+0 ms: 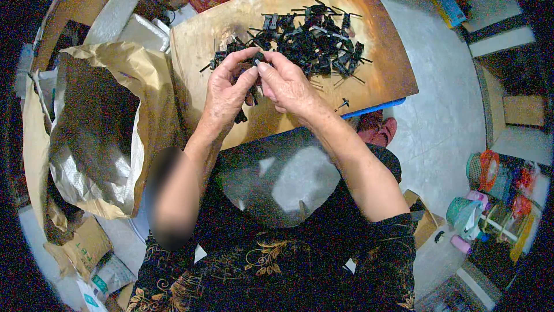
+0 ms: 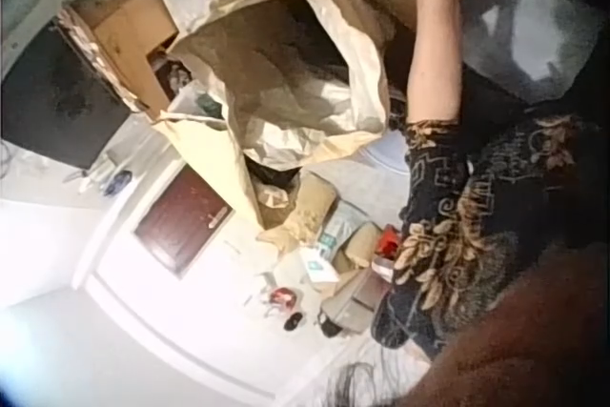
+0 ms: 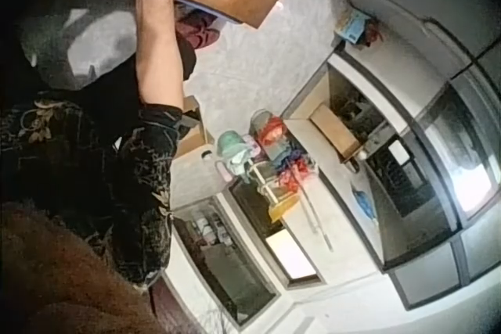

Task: Sorting and inspecting small black plastic components into a bag and a bucket.

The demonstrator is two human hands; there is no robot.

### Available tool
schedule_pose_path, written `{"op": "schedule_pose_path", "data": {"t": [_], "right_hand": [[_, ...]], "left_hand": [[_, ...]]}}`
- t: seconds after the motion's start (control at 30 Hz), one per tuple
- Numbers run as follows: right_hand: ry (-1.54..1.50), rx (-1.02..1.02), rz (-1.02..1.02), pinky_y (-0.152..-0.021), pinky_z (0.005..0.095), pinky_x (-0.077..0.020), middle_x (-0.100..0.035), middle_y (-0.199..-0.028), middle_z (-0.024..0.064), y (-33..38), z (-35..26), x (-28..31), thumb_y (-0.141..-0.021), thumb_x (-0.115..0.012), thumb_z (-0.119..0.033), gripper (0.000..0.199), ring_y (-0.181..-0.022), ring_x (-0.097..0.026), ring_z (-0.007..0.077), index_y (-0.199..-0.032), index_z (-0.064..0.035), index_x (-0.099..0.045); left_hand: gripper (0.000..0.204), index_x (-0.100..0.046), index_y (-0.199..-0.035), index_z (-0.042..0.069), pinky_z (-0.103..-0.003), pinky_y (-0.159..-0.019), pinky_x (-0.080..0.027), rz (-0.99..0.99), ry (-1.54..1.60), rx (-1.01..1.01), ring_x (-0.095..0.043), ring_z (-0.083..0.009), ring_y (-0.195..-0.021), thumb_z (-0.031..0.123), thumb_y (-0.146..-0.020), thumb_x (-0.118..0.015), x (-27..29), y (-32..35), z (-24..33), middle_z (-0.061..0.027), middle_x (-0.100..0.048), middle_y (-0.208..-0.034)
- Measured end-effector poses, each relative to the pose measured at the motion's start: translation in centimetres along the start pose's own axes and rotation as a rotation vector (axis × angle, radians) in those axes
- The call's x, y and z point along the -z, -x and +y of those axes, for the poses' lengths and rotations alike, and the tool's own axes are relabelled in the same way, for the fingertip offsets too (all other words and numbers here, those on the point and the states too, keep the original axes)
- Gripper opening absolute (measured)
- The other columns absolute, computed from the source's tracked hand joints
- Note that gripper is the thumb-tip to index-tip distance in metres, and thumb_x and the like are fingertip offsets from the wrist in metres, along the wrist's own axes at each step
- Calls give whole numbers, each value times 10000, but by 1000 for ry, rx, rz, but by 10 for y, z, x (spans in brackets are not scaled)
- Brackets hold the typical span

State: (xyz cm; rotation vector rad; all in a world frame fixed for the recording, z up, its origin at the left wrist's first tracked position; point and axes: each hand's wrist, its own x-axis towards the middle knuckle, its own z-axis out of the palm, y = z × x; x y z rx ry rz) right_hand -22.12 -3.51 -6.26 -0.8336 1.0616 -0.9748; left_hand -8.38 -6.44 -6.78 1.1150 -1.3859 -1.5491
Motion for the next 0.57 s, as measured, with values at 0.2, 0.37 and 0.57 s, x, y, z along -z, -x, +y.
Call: {"op": "schedule_pose_path", "data": {"t": [0.2,0.37,0.57], "right_hand": [[-35,-29,30,-353,176,-203,-307,-535,-77,-1,3,-5,-941,-390,-258,298,-396,-237,11,-1203,-116,-401],[-27,-48,-4,-352,182,-203,-306,-535,-78,-3,10,-5,-936,-400,-246,274,-408,-245,18,-1187,-136,-417],[341,56,-23,-398,183,-280,-418,-592,-45,-5,19,-28,-903,-419,-186,233,-477,-334,36,-1108,-116,-506]], "left_hand": [[246,-567,-1074,79,-184,-434,-399,28,-18,-38,-447,-31,-578,80,-829,-545,-1,0,-7,19,-511,-741],[229,-584,-1029,41,-204,-575,-444,97,-149,-182,-490,-53,-656,29,-804,-542,0,3,-15,8,-559,-789],[238,-590,-1017,30,-252,-663,-462,80,-268,-306,-537,-110,-712,32,-781,-560,17,17,-27,-73,-608,-828]]}}
